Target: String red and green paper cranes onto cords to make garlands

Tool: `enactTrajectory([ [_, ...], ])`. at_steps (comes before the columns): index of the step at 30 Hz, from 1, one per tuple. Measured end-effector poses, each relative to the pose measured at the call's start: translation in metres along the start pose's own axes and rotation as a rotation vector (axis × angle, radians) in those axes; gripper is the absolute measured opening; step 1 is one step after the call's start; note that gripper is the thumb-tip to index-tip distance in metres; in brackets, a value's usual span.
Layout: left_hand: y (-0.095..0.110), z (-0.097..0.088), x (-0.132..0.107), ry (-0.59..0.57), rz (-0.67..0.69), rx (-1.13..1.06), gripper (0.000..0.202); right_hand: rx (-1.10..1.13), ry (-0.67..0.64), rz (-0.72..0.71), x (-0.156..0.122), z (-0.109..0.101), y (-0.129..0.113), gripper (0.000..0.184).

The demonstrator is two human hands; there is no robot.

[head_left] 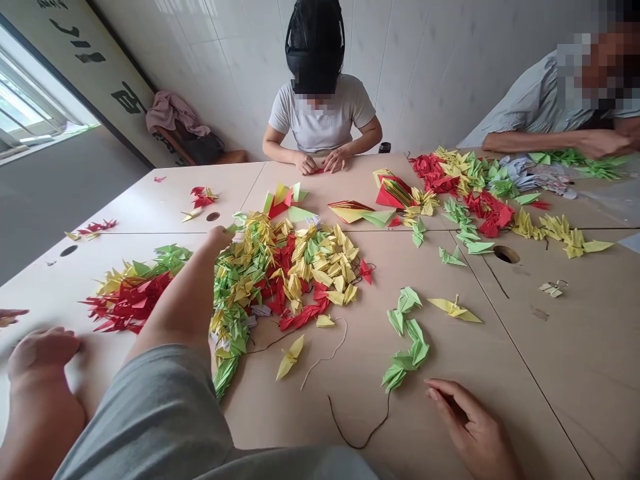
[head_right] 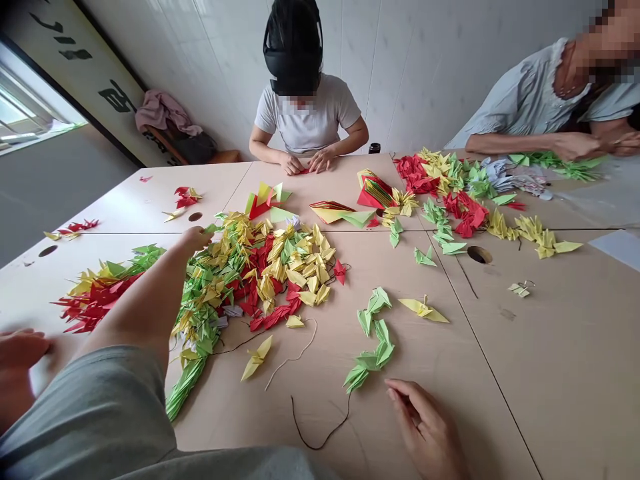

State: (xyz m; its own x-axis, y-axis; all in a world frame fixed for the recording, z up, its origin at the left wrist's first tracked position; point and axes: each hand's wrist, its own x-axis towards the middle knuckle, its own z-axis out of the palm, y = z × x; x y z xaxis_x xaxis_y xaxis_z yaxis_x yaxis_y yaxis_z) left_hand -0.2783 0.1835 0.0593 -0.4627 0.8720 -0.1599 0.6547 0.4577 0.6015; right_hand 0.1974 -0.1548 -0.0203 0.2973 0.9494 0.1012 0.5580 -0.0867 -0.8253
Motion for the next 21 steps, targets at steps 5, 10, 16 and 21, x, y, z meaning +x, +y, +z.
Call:
enactTrajectory([
  [5, 0.007, -0.013, -0.013, 0.082, -0.145, -0.304, 0.017, 0.02, -0.023, 0.004, 0.001, 0.0, 0.004, 0.019],
  [10, 0.021, -0.028, -0.041, 0.131, -0.08, -0.595, 0.015, 0.006, -0.079, -0.052, 0.003, -0.003, 0.012, 0.02],
  [16, 0.049, -0.046, -0.09, -0.033, 0.035, -0.869, 0.026, 0.016, -0.119, -0.131, 0.005, -0.005, 0.018, 0.02],
  [21, 0.073, -0.049, -0.151, -0.27, 0.142, -0.99, 0.025, 0.01, -0.178, -0.131, 0.007, -0.008, 0.019, 0.02],
])
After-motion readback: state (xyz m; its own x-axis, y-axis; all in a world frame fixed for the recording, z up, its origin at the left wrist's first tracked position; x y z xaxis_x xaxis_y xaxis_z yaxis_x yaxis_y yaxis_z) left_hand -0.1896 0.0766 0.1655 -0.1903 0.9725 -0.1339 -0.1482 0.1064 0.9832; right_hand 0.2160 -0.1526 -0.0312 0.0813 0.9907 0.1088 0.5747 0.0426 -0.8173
